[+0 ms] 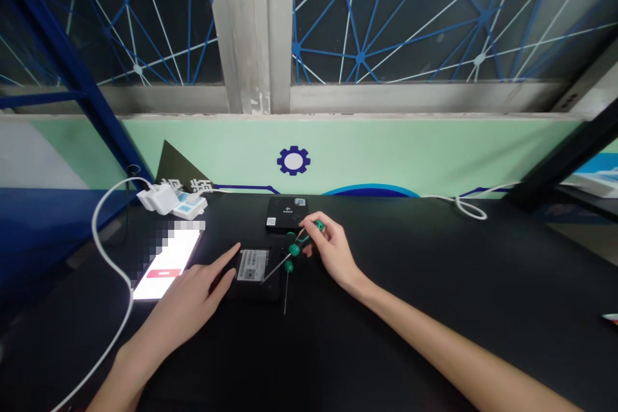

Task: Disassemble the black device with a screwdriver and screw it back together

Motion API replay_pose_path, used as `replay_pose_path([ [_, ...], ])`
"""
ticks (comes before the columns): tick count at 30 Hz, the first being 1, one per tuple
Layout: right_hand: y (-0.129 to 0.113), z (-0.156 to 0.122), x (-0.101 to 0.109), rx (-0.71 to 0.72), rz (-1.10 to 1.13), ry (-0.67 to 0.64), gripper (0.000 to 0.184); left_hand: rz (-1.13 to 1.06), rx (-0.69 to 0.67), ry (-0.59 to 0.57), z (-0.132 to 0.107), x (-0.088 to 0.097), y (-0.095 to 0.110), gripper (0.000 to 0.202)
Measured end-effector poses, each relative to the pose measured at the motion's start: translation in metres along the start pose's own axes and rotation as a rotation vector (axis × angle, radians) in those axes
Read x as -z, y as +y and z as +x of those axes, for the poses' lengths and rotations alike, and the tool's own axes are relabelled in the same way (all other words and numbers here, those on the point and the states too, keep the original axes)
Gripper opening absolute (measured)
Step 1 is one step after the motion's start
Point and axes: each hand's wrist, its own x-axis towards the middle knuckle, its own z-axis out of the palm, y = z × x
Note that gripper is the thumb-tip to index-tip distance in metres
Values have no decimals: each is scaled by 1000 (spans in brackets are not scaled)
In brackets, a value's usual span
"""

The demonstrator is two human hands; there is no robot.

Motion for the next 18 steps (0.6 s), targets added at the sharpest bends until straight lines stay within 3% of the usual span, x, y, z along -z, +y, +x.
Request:
replay_pose_path([
  [11, 5, 5, 6, 62, 11, 111, 34, -90, 36, -12, 2, -3, -2, 64],
  [18, 0, 4, 3, 70, 29, 119, 35, -75, 38, 128, 6, -2, -9, 40],
])
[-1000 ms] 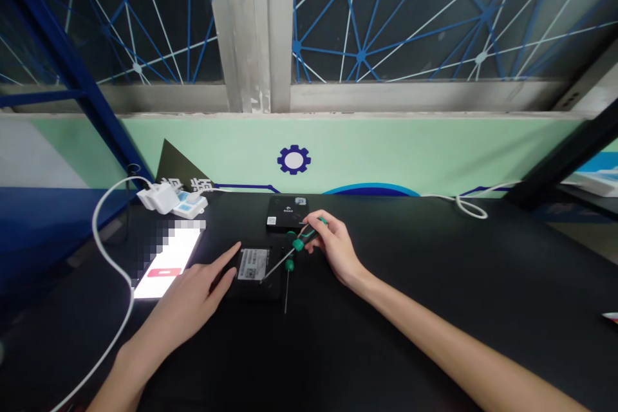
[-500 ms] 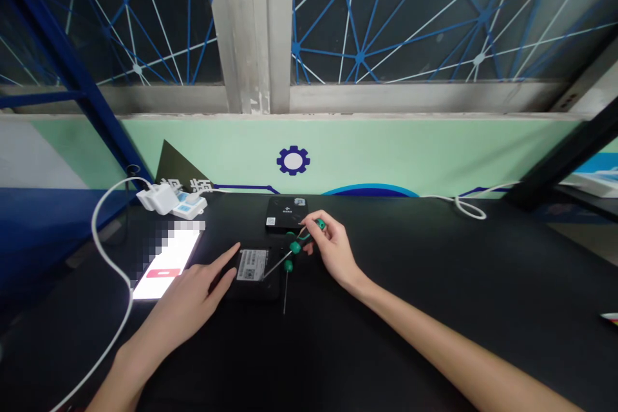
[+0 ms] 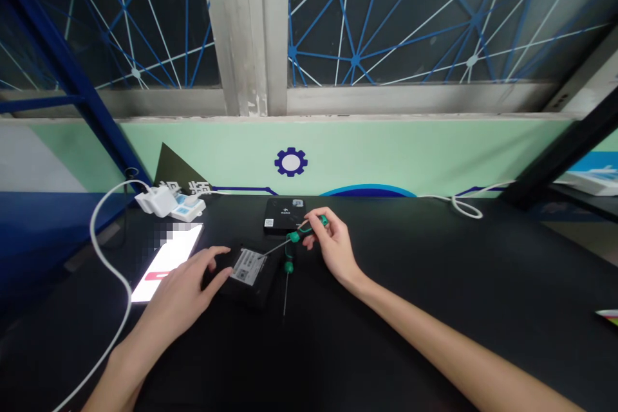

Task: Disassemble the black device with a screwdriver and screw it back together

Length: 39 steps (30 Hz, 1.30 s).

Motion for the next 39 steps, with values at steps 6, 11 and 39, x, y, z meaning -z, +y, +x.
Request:
replay_pose_path([
  [6, 1, -1, -1, -3, 21, 0, 34, -5, -55, 39, 0, 0, 4, 42],
  [11, 2, -2, -1, -6, 17, 13, 34, -4, -42, -8, -3, 0, 9, 50],
  [39, -4, 3, 2, 80, -70, 60, 30, -56, -173, 37, -2, -13, -6, 46],
])
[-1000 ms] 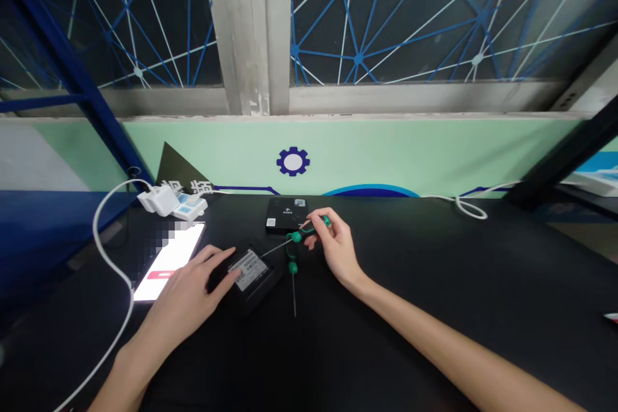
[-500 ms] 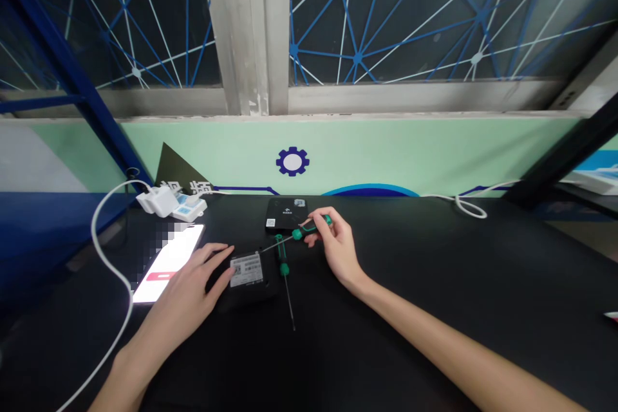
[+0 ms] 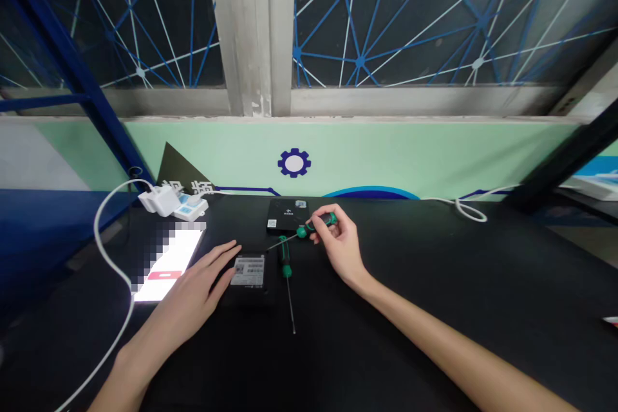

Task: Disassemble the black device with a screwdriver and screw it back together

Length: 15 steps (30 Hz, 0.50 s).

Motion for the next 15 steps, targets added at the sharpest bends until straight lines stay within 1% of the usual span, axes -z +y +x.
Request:
replay_pose_path([
  [2, -1, 1, 0, 21, -7, -5, 30, 0, 18, -27, 0, 2, 0, 47],
  [5, -4, 1, 1, 49, -31, -24, 27, -7, 52, -100, 0, 9, -2, 53],
  [11, -13, 0, 1, 113, -112, -56, 22, 0, 62, -250, 2, 24, -5, 77],
  [15, -22, 4, -5, 125, -115, -65, 26, -26, 76, -291, 9, 28, -4, 79],
])
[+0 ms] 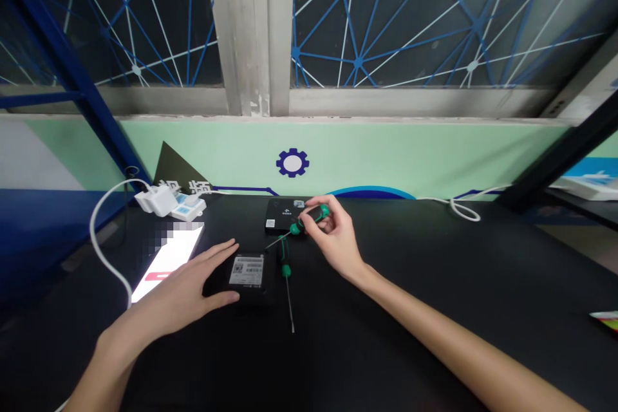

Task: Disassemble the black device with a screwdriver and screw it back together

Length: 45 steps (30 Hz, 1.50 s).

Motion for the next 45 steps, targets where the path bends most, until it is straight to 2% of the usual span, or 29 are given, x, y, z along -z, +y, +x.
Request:
replay_pose_path([
  [3, -6, 6, -7, -32, 20, -9, 34, -15, 2, -4, 3, 0, 2, 80],
  [7, -12, 15, -16, -68, 30, -79, 36, -17, 34, -3, 4, -2, 5, 79],
  [14, -17, 30, -15, 55, 13, -70, 30, -35, 47, 5, 1, -6, 2, 82],
  [25, -20, 36, -25, 117, -177, -276, 19, -25, 30, 40, 1, -8, 2, 81],
  [31, -14, 37, -29, 39, -116, -380, 28, -17, 58, 44, 1, -10, 4, 77],
  [39, -9, 31, -31, 23, -58, -369, 29, -30, 31, 88, 0, -14, 2, 76],
  [43, 1, 22, -36, 13, -23, -426, 27, -23, 26, 85, 1, -13, 3, 75],
  [45, 8, 16, -39, 14, 7, -411, 28, -20, 30, 76, 2, -12, 5, 75],
])
